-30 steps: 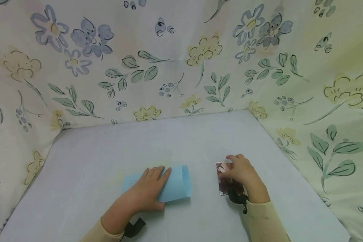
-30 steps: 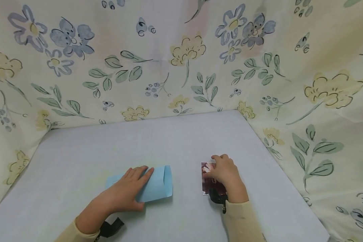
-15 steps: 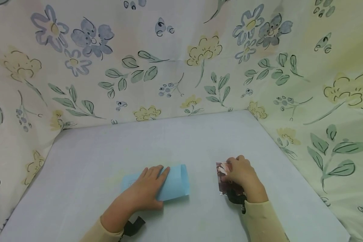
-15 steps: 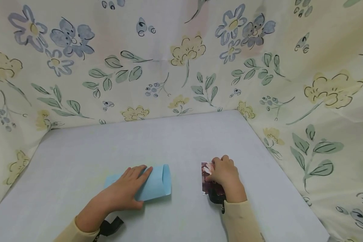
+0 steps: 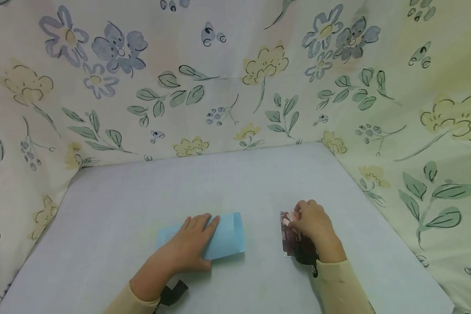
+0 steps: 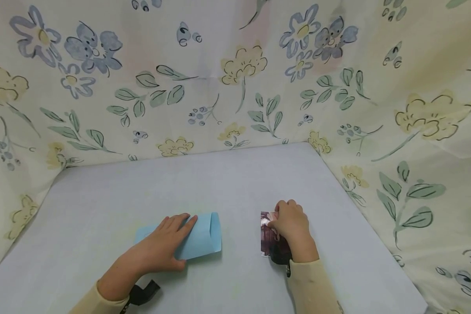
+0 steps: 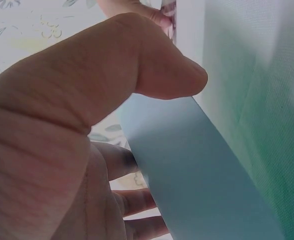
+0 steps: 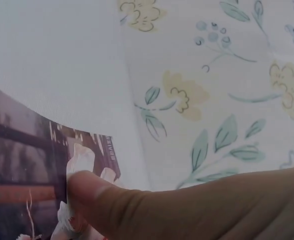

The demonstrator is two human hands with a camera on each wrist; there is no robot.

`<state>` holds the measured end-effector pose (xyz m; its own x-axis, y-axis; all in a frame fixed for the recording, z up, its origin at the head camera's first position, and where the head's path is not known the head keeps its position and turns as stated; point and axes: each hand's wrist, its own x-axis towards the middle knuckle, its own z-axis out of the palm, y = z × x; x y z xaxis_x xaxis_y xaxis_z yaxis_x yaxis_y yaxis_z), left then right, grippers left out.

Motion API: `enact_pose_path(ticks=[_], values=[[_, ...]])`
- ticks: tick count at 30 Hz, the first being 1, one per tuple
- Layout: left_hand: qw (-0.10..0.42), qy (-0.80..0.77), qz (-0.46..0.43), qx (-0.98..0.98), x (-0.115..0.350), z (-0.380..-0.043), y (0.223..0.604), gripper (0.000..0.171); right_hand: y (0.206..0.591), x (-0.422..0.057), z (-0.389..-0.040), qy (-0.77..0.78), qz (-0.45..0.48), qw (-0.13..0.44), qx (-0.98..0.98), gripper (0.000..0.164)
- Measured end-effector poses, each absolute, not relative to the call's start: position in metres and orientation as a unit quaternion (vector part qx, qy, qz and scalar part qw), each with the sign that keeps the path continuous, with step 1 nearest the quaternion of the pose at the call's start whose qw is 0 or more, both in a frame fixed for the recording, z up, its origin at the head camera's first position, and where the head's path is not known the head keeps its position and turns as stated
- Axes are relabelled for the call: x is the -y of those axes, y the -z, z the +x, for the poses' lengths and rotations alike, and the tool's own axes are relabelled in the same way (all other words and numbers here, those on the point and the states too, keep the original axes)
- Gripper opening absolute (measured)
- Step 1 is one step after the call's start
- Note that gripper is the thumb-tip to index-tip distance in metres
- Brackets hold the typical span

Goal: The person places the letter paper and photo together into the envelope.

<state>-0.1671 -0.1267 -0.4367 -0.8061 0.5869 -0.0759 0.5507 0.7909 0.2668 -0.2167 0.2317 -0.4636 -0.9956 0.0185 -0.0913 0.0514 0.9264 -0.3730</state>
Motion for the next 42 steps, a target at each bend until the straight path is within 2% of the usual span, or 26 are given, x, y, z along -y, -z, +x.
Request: enact_pose_path(ticks=[7, 10, 17, 31, 42], values=[[0.077, -0.12, 0.3, -0.943, 0.127, -0.167, 0.436, 0.104, 0.461, -0.231, -0.217, 0.216, 0.022, 0.027, -0.976, 0.016], [0.075, -0.121, 0.3, -0.943, 0.128, -0.167, 0.436, 0.104, 0.459, -0.23, -0.217, 0.236, 0.024, 0.014, -0.971, 0.009], [0.08, -0.116, 0.296, -0.945, 0.128, -0.168, 0.437, 0.105, 0.456, -0.228, -0.218, 0.274, 0.026, 0.008, -0.961, 0.021], [0.09, -0.113, 0.293, -0.945, 0.127, -0.169, 0.436, 0.106, 0.456, -0.228, -0.222, 0.32, 0.025, 0.009, -0.947, 0.022], [0.095, -0.115, 0.293, -0.944, 0.129, -0.17, 0.436, 0.106, 0.449, -0.229, -0.223, 0.405, 0.025, 0.021, -0.914, 0.029]])
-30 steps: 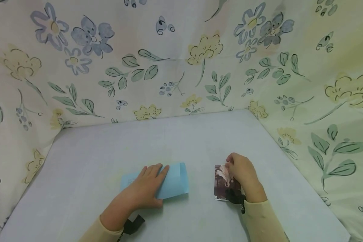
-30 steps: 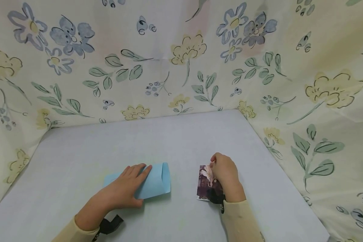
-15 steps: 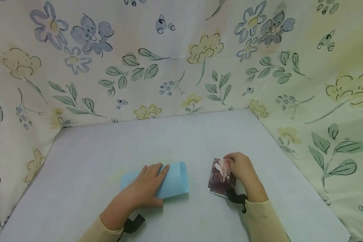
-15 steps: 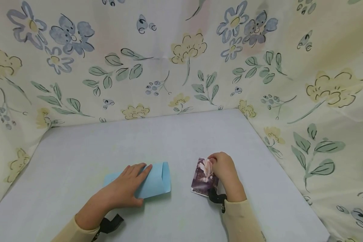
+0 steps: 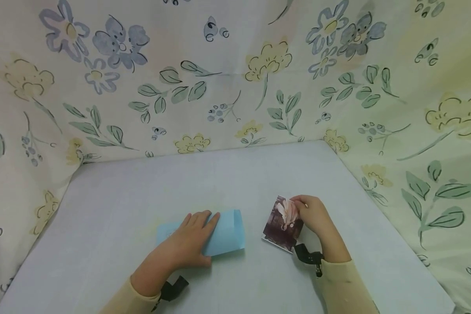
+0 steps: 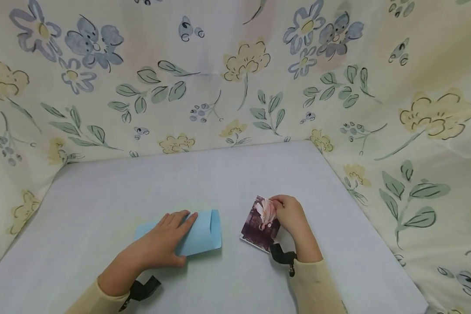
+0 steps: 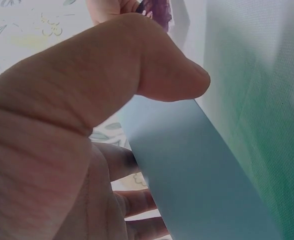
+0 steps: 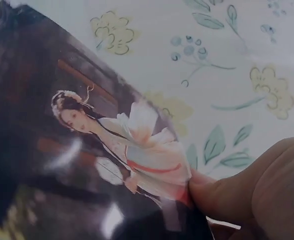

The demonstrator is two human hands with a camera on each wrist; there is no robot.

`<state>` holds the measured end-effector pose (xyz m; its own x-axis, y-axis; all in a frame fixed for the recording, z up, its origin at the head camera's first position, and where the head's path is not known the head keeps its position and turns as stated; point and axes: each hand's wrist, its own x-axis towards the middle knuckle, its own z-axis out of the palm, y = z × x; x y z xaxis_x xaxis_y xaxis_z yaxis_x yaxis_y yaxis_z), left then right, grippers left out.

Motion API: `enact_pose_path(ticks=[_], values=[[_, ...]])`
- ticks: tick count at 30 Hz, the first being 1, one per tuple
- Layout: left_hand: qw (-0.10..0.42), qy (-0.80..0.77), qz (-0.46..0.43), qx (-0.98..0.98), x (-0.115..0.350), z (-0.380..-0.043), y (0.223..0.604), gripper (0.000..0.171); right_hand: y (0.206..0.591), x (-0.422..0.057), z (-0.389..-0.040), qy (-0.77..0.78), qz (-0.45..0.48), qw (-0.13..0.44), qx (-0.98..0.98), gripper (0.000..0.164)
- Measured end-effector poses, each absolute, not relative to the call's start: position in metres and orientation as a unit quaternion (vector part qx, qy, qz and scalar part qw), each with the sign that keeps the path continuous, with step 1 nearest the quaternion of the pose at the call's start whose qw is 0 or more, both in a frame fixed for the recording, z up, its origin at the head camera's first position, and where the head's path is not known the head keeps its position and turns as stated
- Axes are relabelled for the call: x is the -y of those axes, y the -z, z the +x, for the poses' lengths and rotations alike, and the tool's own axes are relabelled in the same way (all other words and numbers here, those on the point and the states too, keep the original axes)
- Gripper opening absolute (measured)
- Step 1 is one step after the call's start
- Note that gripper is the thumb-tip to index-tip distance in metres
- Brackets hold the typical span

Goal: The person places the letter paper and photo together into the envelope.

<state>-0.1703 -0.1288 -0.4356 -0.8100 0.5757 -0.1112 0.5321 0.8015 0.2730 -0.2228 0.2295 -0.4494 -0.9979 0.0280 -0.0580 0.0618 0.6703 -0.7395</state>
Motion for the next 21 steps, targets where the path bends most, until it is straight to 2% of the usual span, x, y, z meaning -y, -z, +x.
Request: enact_pose_path(ticks=[21], values=[[0.089, -0.124, 0.287, -0.946, 0.1296, -0.1701, 0.4339, 0.105, 0.4441, -0.2281, -0.2205, 0.522, 0.023, 0.051, -0.851, 0.028]])
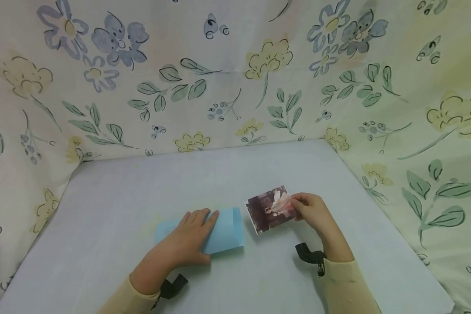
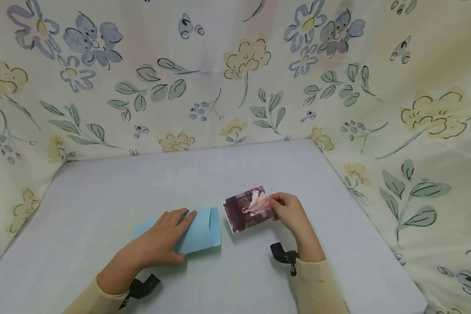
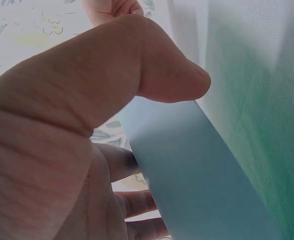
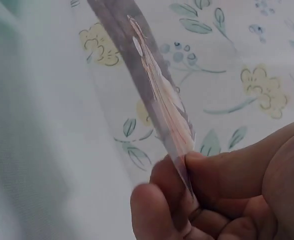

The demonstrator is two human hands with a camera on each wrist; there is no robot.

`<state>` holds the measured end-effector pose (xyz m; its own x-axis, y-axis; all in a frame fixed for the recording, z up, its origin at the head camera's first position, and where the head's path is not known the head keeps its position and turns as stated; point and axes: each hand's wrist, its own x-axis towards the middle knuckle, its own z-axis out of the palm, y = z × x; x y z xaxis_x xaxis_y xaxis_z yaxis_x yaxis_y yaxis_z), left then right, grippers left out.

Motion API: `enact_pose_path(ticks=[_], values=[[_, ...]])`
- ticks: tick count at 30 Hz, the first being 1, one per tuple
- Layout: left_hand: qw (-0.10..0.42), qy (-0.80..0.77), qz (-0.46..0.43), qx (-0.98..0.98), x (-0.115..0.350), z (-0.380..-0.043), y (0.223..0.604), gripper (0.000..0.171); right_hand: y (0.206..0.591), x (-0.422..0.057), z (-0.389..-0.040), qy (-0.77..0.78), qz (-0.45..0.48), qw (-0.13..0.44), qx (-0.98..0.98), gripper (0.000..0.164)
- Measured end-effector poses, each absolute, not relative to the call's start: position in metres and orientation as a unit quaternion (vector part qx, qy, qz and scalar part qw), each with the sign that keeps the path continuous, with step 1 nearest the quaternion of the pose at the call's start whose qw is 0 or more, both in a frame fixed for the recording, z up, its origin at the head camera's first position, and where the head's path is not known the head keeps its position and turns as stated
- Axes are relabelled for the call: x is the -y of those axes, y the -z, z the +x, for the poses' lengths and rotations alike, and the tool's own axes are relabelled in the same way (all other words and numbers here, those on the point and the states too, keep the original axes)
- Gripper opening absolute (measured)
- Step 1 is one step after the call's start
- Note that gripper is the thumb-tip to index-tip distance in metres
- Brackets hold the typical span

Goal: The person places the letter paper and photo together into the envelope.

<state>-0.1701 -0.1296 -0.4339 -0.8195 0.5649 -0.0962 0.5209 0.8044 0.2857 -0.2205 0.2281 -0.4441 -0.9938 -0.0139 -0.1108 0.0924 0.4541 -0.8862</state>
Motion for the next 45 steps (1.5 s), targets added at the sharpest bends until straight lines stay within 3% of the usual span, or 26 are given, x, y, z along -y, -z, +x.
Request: enact_pose_path(ticks=[14, 45], values=[[0.085, -0.117, 0.276, -0.95, 0.13, -0.172, 0.434, 0.107, 0.442, -0.227, -0.22, 0.574, 0.011, 0.125, -0.81, 0.034], [0.069, -0.118, 0.278, -0.951, 0.13, -0.172, 0.434, 0.105, 0.446, -0.212, -0.217, 0.582, -0.031, 0.175, -0.794, 0.029]])
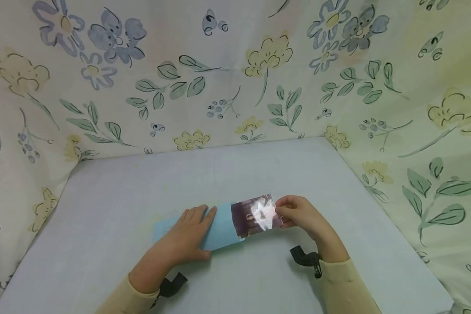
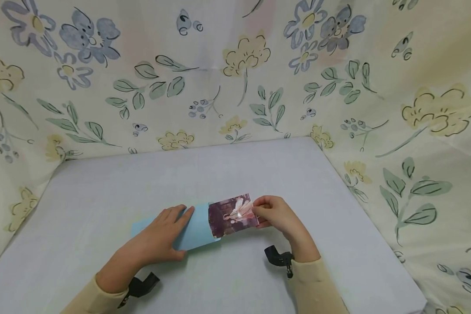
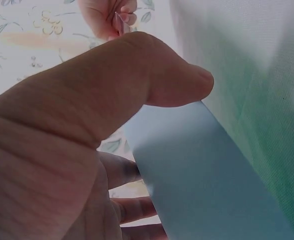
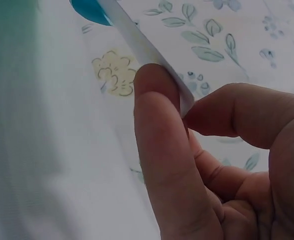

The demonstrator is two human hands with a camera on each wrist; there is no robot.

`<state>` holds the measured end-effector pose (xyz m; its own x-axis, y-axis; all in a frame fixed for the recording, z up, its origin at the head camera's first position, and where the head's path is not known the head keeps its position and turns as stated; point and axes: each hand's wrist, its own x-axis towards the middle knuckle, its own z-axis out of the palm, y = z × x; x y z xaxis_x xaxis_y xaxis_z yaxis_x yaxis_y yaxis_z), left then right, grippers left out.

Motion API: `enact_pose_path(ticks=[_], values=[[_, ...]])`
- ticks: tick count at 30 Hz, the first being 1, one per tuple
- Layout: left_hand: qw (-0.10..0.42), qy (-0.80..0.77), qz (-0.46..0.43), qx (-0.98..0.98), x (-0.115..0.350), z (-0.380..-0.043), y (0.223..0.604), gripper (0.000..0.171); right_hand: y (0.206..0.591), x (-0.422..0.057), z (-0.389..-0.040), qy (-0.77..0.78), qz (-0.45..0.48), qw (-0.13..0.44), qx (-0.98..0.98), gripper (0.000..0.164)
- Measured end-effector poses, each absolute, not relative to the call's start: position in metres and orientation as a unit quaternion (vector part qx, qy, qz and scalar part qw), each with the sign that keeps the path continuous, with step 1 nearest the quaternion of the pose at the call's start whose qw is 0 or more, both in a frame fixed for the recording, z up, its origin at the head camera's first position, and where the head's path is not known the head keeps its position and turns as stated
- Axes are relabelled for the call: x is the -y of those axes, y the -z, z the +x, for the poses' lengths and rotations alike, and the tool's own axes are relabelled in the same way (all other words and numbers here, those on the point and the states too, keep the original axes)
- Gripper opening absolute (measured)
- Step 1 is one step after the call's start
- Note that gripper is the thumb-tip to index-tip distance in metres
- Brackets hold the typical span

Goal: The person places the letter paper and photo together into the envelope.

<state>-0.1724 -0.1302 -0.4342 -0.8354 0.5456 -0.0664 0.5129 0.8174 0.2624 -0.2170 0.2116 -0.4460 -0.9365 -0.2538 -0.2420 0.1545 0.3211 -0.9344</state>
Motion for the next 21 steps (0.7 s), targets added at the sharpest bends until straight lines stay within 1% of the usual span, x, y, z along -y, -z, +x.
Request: enact_pose_path(ticks=[12, 16, 21], values=[[0.074, -0.113, 0.276, -0.952, 0.128, -0.17, 0.433, 0.106, 0.455, -0.199, -0.215, 0.571, -0.104, 0.215, -0.785, 0.021], [0.077, -0.107, 0.274, -0.953, 0.127, -0.171, 0.435, 0.107, 0.457, -0.194, -0.214, 0.569, -0.116, 0.221, -0.783, 0.019], [0.08, -0.102, 0.271, -0.954, 0.126, -0.17, 0.437, 0.108, 0.456, -0.189, -0.213, 0.565, -0.132, 0.219, -0.785, 0.02]])
